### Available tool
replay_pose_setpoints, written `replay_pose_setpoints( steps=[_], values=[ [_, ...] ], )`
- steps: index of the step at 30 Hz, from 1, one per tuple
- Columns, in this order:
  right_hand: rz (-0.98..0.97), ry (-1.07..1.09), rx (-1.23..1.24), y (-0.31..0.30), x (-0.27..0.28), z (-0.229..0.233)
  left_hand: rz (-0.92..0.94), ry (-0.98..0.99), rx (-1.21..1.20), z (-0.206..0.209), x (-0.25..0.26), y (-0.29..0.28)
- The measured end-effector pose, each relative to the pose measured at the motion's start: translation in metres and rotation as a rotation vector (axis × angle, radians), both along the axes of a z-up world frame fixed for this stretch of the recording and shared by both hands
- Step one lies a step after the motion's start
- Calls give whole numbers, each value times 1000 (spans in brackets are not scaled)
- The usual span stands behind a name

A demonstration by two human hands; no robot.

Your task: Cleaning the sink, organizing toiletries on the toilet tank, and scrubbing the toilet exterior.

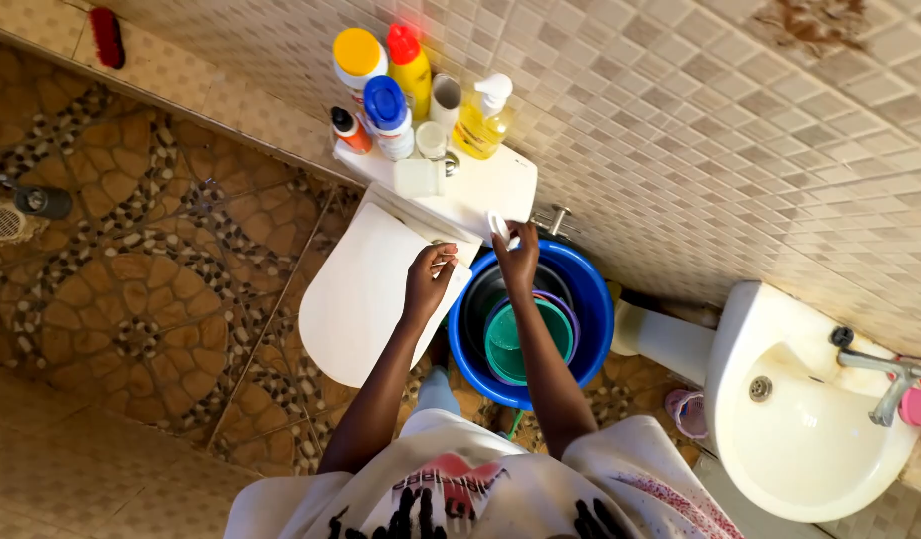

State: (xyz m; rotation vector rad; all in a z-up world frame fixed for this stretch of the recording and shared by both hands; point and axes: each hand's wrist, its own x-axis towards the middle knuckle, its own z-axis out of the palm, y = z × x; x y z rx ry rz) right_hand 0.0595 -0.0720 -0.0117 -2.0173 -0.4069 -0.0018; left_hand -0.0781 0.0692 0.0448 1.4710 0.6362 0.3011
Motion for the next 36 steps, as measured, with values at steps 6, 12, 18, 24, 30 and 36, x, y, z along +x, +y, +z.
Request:
replay_pose_setpoints(
  steps=[6,12,18,24,30,36],
  values=[
    [-132,1046,820,-70,-54,16,-62,20,-35,-11,-3,-40],
    [-187,1308,1136,-192,-88,-3,-212,103,-75,-14,9,-122],
    [-406,1140,1506,-348,-150,11,-436,47,-258,-63,9,-302],
    [-608,1032,1530,-531,-185,52,-703,147,-336,-34,-32,-486],
    [-732,985,1586,-686,-202,37,-732,331,-362,-78,-61,-607],
    [-837,887,1573,-771,-216,31,-778,305,-332,-1,-43,-659]
  ],
)
